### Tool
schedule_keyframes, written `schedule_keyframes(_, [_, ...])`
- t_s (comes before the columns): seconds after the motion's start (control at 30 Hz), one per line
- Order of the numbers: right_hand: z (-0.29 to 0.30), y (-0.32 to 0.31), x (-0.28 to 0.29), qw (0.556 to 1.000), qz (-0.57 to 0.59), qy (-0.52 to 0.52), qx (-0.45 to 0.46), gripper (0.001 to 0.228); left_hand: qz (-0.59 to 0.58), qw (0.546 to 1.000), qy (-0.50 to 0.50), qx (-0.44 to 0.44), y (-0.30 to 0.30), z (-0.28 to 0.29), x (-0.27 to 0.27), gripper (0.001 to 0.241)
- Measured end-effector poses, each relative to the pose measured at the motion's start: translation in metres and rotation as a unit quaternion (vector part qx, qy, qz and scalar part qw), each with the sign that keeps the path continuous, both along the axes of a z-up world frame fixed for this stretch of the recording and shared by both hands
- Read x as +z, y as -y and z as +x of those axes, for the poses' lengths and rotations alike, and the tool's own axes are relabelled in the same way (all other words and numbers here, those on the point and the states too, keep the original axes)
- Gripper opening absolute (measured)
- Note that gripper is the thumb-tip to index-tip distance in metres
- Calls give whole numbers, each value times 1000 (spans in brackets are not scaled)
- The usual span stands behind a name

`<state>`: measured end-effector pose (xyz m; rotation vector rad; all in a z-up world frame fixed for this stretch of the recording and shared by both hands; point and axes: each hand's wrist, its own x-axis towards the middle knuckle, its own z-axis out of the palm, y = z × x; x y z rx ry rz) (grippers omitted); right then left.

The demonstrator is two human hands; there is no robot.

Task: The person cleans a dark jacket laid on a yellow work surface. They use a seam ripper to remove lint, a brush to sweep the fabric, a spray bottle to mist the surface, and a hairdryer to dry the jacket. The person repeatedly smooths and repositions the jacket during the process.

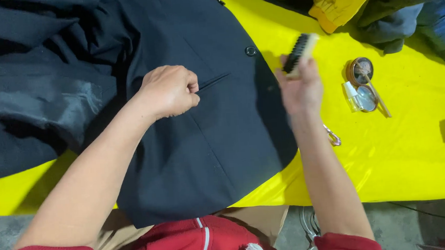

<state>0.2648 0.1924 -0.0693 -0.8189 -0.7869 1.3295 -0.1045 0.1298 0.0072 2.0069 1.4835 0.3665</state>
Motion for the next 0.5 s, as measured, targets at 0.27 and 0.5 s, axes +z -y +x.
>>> schedule_keyframes(0.27, [-42,34,31,996,-29,-9,84,55,1,1000,1,-16,-1,-3,3,15])
schedule_keyframes(0.5, [-18,125,67,969,-19,235,71,60,-34,999,18,-34,-3,-8,17,15])
